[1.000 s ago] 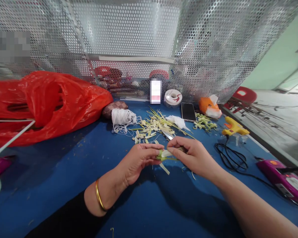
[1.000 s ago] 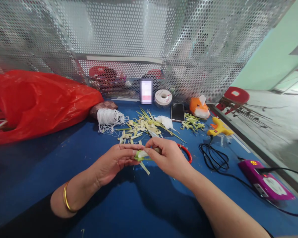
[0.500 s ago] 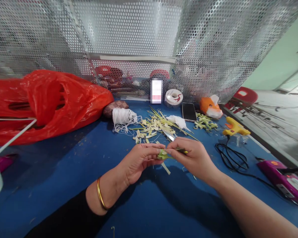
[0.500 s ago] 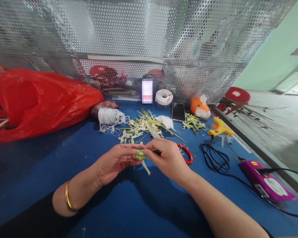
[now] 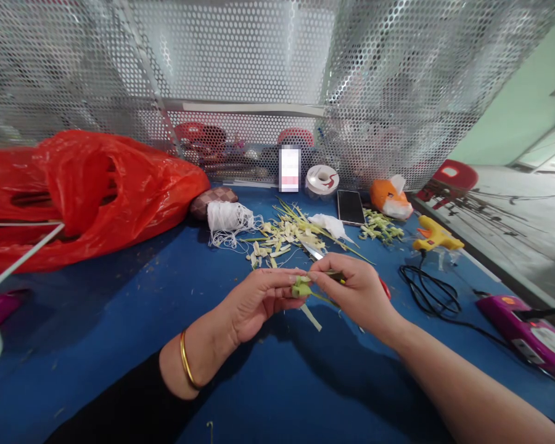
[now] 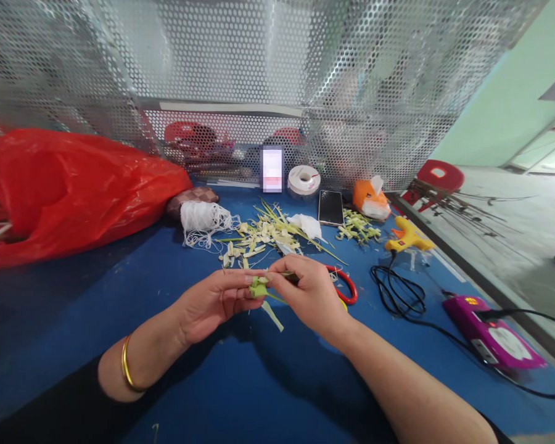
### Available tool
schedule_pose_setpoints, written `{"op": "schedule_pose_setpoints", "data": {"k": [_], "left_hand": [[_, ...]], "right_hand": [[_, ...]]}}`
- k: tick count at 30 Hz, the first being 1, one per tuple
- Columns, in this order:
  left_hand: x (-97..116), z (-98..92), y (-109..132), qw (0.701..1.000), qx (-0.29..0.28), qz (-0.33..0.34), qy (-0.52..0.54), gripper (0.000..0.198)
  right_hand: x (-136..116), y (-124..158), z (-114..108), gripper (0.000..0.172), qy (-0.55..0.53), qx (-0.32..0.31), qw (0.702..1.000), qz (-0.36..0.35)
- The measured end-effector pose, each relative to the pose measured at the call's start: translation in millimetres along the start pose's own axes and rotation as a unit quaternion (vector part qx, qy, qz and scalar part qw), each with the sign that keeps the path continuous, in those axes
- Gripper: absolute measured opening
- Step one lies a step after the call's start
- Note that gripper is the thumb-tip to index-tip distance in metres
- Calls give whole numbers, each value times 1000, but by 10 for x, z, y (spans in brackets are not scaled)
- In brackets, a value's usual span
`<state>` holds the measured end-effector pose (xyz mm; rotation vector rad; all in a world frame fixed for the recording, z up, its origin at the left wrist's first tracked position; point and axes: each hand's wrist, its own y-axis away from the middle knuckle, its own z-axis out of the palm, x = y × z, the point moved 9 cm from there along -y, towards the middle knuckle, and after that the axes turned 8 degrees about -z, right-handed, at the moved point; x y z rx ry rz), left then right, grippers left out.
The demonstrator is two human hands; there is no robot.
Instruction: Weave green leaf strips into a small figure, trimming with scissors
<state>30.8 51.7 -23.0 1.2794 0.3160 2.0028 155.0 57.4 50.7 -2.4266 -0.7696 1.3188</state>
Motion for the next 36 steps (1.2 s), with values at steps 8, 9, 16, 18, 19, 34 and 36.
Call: {"op": "schedule_pose_setpoints", "data": {"k": [8,9,16,18,19,34,36], "left_hand": [[-2,10,-15,999,3,31,10,16],[-1,6,-19,999,6,38,12,16],[39,-25,-5,996,38,69,52,20],[47,-24,11,995,38,75,57,20],[50,-16,18,995,34,78,56,20],[59,-3,25,991,55,119,14,30],[80,-13,39,991,54,124,25,30]], "right_hand": [[25,26,77,12,-13,8,1000,-1],[25,35,87,12,-15,13,1000,-1],[32,87,128,16,-44,18,999,19],[15,86,132,14,-44,10,999,8],[-4,83,137,13,-39,5,999,-6],[-65,118,160,6,36,36,997,-59],[-100,85,124,8,-11,28,997,-74]]}}
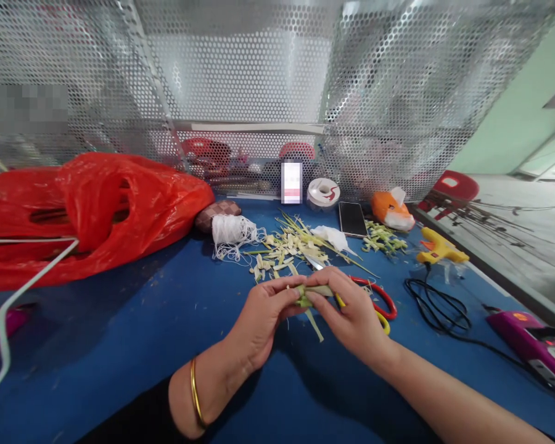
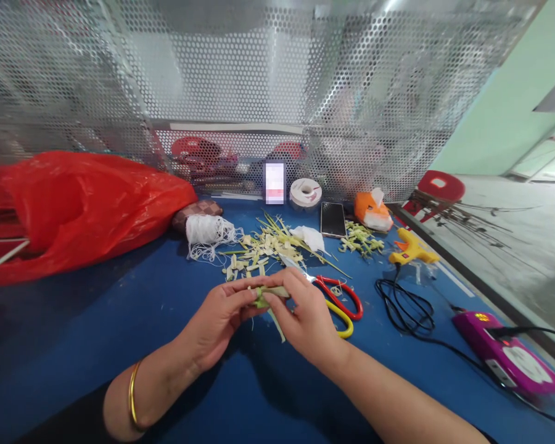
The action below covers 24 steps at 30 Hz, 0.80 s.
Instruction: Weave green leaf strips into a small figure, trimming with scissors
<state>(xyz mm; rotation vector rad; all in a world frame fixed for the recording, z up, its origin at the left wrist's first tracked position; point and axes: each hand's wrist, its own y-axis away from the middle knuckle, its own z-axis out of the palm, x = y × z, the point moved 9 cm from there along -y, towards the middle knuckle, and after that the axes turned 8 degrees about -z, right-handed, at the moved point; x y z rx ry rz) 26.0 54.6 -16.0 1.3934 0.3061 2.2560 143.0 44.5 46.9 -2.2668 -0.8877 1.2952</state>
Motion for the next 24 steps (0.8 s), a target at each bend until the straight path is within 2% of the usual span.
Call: {"op": "schedule_pose_setpoints", "data": {"k": [3,6,12,16,19,22,24], "left_hand": [[44,-35,12,1000,15,7,3,29],[64,-56,13,1000,24,12,1,30],[11,-49,-7,1000,18,4,10,33],[-21,-18,0,1000,9,0,-17,34],[-13,11,5,1000,-6,1,-30,35],[6,15,-3,1000,-19,1,-8,35],[6,-1,-13,1000,-18,-3,4,33]], "right_hand": [[31,-54,-83,18,-61,1,998,21],[111,-66,-113,7,-82,0,995,60],[248,34,-17,8,-80,22,989,125],[116,18,14,10,-42,13,997,69],[-6,-38,0,9,-38,-29,999,11],[-6,-96,-84,21,-43,-54,998,-2],[17,-133,-154,14,-47,-46,998,-7]]}}
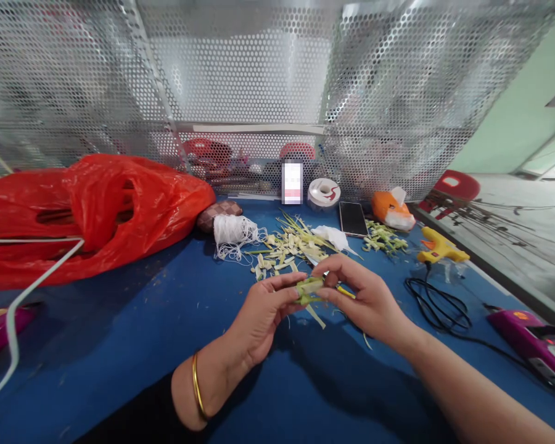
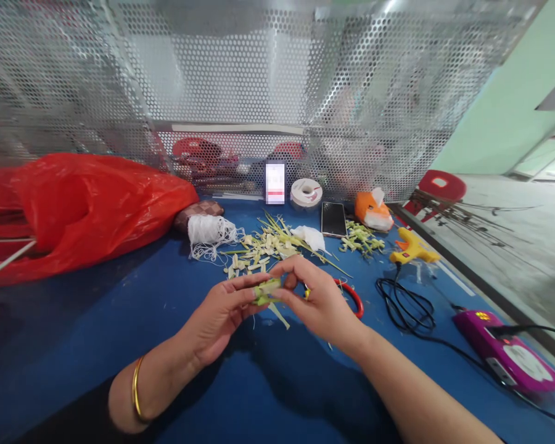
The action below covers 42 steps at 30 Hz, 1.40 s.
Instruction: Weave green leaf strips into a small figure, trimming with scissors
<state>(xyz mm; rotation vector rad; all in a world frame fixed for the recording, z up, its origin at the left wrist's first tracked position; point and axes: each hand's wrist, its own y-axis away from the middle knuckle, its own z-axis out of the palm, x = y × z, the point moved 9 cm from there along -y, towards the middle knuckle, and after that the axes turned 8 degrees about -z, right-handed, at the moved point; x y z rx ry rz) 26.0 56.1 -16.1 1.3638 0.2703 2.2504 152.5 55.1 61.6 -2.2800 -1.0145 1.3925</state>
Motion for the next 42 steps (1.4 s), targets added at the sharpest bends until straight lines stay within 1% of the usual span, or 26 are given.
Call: {"op": "schedule_pose_setpoints", "data": {"k": [2,4,7,11,13,14,15,17,18,19,20,22,24,26,27,30,32,34,36,38,40,42], "left_hand": [[-15,-4,-5,1000,-2,-9,0,32],[-34,10,-3,1000,-9,-18,-12,31],[-27,62,12,998,-27,-18,-55,30],[48,129,36,986,-37,16,-161,32],[65,156,40,982,-45,25,-182,31],[67,162,40,983,-48,25,-176,31],[69,157,38,985,-47,25,-163,30],[80,132,35,990,-35,24,-136,31],[90,125,36,991,-31,27,-128,33],[100,129,40,991,-31,31,-128,34],[108,135,44,990,-32,36,-135,35],[121,147,53,984,-31,51,-167,37],[135,160,62,975,-28,73,-209,39],[148,182,71,965,-30,94,-242,43],[150,198,75,962,-36,99,-253,45],[130,252,85,960,-61,85,-259,50],[126,274,98,964,-73,76,-245,53],[137,264,110,966,-71,84,-233,56],[157,229,122,962,-55,107,-244,59],[187,186,138,948,-31,141,-284,59],[218,155,156,928,-7,171,-332,58],[229,150,165,905,4,181,-385,59]], "right_hand": [[7,-19,-46,5,-2,16,1000,-9],[4,-24,-25,5,-2,14,1000,-14],[-41,-17,83,9,4,-27,999,-25],[-91,10,206,12,-5,-91,995,-32],[-74,21,233,11,-14,-109,994,-26],[-39,17,206,10,-11,-96,995,-14],[21,13,153,8,-4,-69,998,9],[197,29,35,14,-9,-1,996,87],[291,55,19,18,-37,20,990,132],[371,85,55,22,-83,21,981,175],[424,115,140,25,-141,5,967,211],[436,174,352,32,-243,-44,933,260],[416,223,473,40,-277,-58,914,291],[408,250,491,44,-264,-36,914,307],[404,256,487,44,-258,-22,914,311],[395,259,478,38,-277,2,909,312],[409,248,448,38,-304,26,902,307],[430,239,429,39,-327,43,894,302],[447,235,423,39,-337,49,891,301],[467,237,391,38,-320,63,895,305],[483,240,338,37,-292,85,901,310],[487,235,291,33,-277,104,903,312]]}}
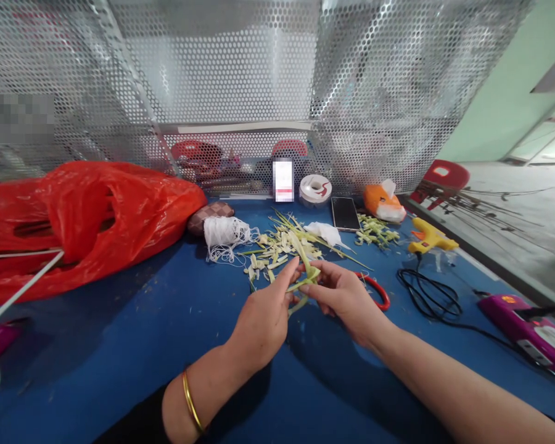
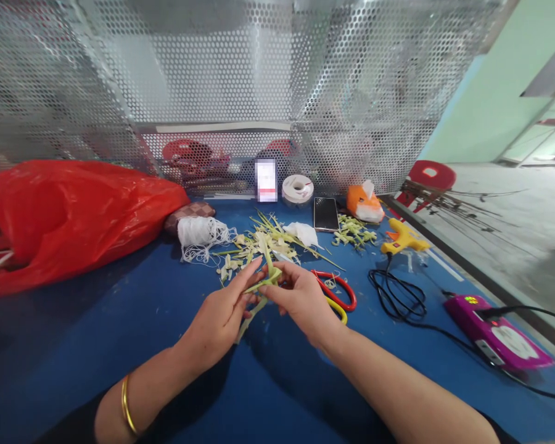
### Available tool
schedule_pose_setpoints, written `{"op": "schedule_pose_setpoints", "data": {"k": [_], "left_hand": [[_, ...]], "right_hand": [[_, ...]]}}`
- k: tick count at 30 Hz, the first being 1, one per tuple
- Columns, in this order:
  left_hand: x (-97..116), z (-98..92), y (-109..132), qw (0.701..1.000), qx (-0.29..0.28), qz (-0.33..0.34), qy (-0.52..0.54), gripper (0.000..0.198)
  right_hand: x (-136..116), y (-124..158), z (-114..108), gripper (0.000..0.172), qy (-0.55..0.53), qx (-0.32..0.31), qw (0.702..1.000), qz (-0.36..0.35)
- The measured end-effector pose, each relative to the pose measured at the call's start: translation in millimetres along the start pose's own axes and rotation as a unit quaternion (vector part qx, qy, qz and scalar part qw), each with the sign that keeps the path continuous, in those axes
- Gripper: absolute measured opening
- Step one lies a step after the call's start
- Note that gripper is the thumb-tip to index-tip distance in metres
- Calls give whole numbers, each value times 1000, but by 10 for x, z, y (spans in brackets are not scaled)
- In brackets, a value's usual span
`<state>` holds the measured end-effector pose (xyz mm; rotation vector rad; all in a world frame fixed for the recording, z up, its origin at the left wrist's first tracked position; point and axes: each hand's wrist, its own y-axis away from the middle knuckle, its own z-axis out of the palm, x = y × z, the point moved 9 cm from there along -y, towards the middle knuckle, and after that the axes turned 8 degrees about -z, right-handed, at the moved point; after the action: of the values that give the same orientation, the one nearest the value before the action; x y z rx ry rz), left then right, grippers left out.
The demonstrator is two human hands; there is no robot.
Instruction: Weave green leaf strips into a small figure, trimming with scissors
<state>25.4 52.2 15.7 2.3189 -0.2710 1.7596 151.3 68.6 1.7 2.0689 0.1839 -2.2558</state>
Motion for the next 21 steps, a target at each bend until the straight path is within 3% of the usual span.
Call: {"op": "schedule_pose_setpoints", "data": {"k": [7,11,14,18,21], "left_hand": [[105,-111,-28,983,22,32,-178,56],[119,-174,-65,964,1,30,-262,50],[121,-167,-82,967,-20,13,-252,38],[174,-88,-69,976,0,28,-216,38],[54,22,-78,985,-14,-7,-170,39]], "right_hand": [[-27,-13,-87,27,-13,37,999,-14],[-39,-18,-121,28,14,50,998,-22],[-67,-16,-101,26,62,35,996,-48],[-61,33,-13,21,166,-2,982,-86],[-30,78,67,26,215,-27,971,-98]]}}
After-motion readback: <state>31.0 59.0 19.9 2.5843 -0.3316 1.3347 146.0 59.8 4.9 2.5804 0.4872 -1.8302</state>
